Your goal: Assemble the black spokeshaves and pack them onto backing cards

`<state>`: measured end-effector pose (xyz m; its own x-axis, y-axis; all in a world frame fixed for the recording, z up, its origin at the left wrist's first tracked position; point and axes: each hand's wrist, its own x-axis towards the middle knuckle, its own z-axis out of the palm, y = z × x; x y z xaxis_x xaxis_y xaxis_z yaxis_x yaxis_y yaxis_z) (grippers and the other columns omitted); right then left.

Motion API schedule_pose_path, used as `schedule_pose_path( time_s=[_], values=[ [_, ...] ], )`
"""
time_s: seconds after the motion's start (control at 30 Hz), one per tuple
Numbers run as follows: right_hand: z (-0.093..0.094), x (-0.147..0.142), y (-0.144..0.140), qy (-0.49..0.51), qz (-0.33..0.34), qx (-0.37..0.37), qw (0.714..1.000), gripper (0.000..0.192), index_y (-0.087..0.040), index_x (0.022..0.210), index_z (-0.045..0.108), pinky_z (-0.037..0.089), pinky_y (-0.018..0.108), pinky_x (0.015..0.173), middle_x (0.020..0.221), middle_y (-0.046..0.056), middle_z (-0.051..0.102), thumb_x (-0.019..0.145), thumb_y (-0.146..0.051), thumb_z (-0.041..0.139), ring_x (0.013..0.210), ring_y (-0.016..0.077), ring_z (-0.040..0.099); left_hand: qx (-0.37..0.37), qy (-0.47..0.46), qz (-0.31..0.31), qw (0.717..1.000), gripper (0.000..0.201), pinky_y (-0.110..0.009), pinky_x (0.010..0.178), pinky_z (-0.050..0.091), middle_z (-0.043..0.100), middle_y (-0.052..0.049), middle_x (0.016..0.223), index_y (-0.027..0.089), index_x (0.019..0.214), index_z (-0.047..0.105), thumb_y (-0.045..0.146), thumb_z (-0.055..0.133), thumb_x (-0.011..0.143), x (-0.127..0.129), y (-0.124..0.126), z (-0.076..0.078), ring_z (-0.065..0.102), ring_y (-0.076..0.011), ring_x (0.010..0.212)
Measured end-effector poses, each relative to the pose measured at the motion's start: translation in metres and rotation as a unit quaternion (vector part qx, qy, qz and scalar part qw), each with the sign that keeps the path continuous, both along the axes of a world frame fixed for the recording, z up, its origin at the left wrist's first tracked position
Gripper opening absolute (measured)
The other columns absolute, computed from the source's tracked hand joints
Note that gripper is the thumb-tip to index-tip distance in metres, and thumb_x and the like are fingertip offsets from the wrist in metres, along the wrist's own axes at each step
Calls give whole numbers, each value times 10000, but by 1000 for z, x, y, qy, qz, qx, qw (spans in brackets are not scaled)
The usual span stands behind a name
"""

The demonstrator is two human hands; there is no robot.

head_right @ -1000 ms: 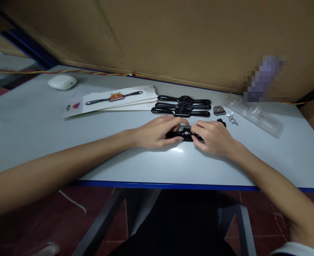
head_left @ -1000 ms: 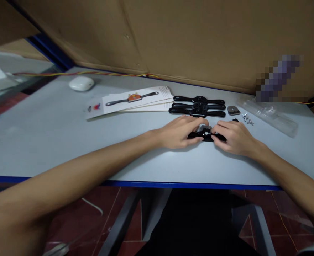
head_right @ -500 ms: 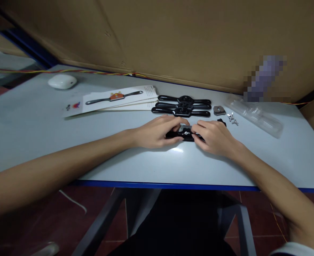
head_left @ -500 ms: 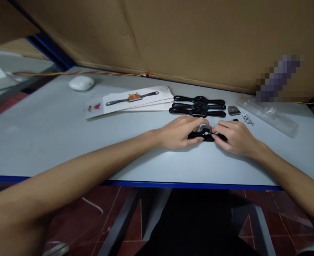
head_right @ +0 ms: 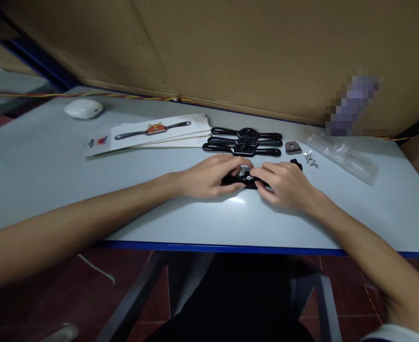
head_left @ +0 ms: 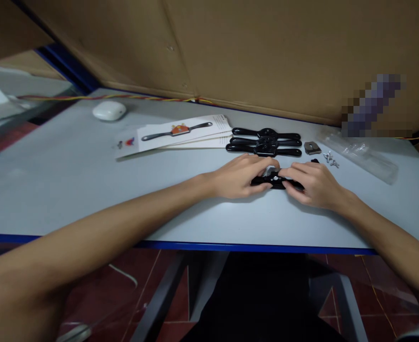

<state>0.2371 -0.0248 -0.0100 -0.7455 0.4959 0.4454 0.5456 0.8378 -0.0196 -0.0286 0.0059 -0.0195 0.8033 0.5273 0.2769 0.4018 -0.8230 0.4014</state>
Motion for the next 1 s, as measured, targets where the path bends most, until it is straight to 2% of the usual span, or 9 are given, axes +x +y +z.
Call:
schedule_pose_path(
  time_s=[0.4, 0.77, 1.0],
  values=[
    [-1, -2, -1, -11, 26, 16, 999, 231, -186, 994, 768, 393, 327, 645, 809, 28, 717, 1031, -172, 540, 659, 155, 567, 1, -4, -2, 1000, 417, -356, 784, 517, 681, -29, 866, 175, 1338, 606, 445, 549, 1026, 0, 1, 0, 624, -206, 751],
    [3, -2, -3, -26, 78, 19, 996, 283, -181, 1022, 800, 425, 318, 670, 847, 32, 721, 1069, -186, 521, 656, 149, 545, 8, -7, -9, 1000, 420, -352, 806, 520, 689, -30, 874, 165, 1354, 605, 430, 554, 1033, 0, 1, -1, 634, -208, 761],
    [3, -1, -2, -39, 81, 26, 996, 313, -183, 1076, 803, 417, 307, 662, 849, 27, 710, 1085, -185, 490, 654, 145, 541, 6, -11, -12, 1000, 433, -342, 795, 516, 676, -17, 847, 161, 1370, 603, 429, 547, 1035, 0, 1, -1, 627, -201, 750]
  ],
)
